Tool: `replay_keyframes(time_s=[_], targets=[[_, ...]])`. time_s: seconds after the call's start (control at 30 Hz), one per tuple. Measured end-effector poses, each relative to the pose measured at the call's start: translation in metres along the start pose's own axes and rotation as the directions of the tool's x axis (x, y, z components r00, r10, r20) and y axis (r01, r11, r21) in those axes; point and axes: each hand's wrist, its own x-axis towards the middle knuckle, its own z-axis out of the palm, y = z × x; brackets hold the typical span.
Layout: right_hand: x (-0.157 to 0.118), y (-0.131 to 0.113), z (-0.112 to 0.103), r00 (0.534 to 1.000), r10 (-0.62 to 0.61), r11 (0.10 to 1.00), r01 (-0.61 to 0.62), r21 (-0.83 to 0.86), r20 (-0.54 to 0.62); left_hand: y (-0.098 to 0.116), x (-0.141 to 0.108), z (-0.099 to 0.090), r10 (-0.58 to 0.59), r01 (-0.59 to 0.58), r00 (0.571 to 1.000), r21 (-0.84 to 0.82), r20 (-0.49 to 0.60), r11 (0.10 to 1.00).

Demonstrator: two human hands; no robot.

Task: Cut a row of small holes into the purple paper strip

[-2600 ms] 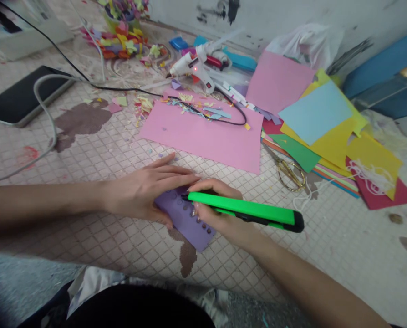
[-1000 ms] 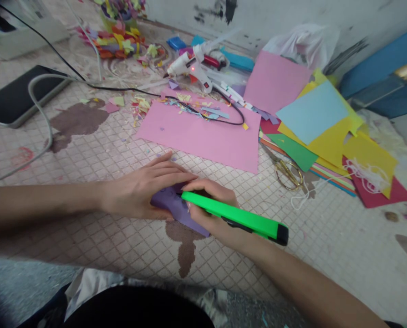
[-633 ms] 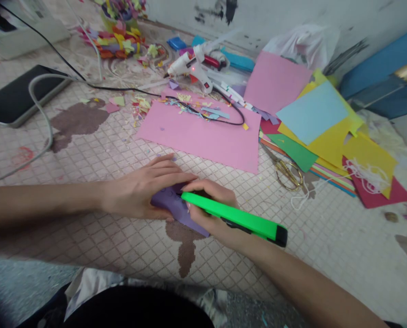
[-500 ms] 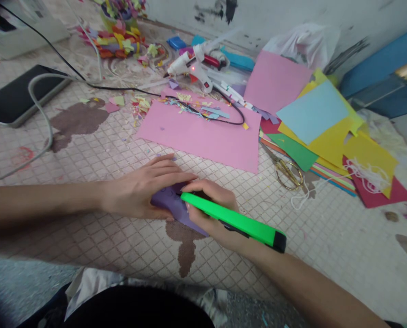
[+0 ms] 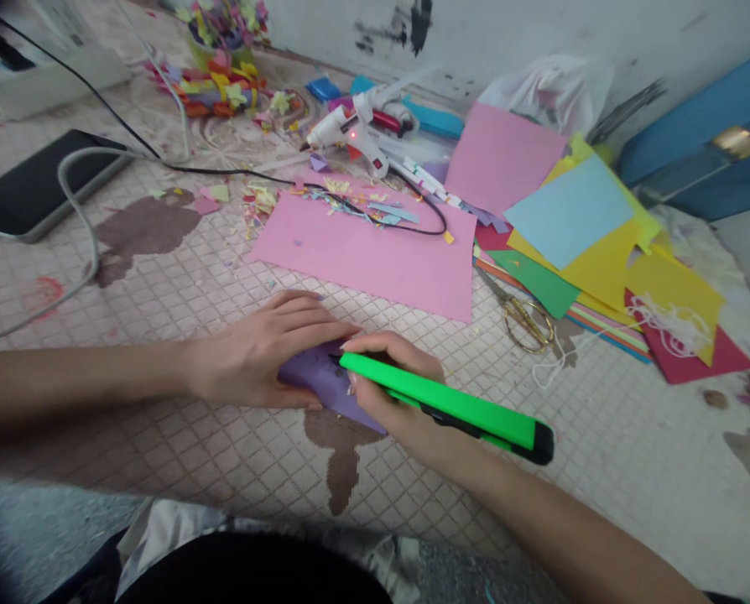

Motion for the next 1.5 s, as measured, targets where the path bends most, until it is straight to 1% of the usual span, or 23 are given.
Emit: replay_keyframes(time_s=[0.17,0.23,0.4,0.5,0.77,0.93,1.1,1.33,1.5], targets=[[-0.001,0.007,0.002,1.000,0.019,1.000,-0.019,0.018,0.014,0.002,-0.001,-0.001,-0.031,0.030,0.999,0.058,0.011,0.998],[0.000,0.009,0.001,0.999,0.029,0.999,-0.029,0.021,0.020,0.002,0.000,-0.002,-0.037,0.035,0.999,0.056,0.023,0.998],[0.002,0.011,-0.001,0.999,0.030,0.999,-0.031,0.038,0.044,-0.002,0.001,-0.006,-0.031,0.037,0.996,-0.065,0.087,0.997],[0.002,0.011,-0.003,0.998,0.031,0.998,-0.033,0.044,0.047,-0.004,0.002,-0.008,-0.033,0.043,0.994,-0.098,0.104,0.994],[0.003,0.009,-0.004,1.000,0.004,0.999,-0.005,0.040,0.030,-0.007,0.001,-0.005,-0.061,0.067,0.996,-0.090,0.066,0.994],[0.000,0.007,-0.003,1.000,-0.011,0.999,0.012,-0.040,0.022,-0.003,0.000,-0.004,-0.101,0.101,0.994,0.003,0.030,0.995],[0.000,0.010,-0.001,0.999,-0.031,0.998,0.032,-0.062,0.012,0.004,0.000,-0.003,-0.125,0.124,0.992,0.084,0.018,0.989],[0.007,0.011,0.001,0.995,-0.082,0.991,0.087,-0.103,0.049,0.005,0.002,-0.001,-0.146,0.144,0.989,0.076,0.022,0.987],[0.009,0.011,0.001,0.995,-0.080,0.991,0.086,-0.100,0.061,0.005,0.002,-0.003,-0.160,0.158,0.987,0.060,0.024,0.986]])
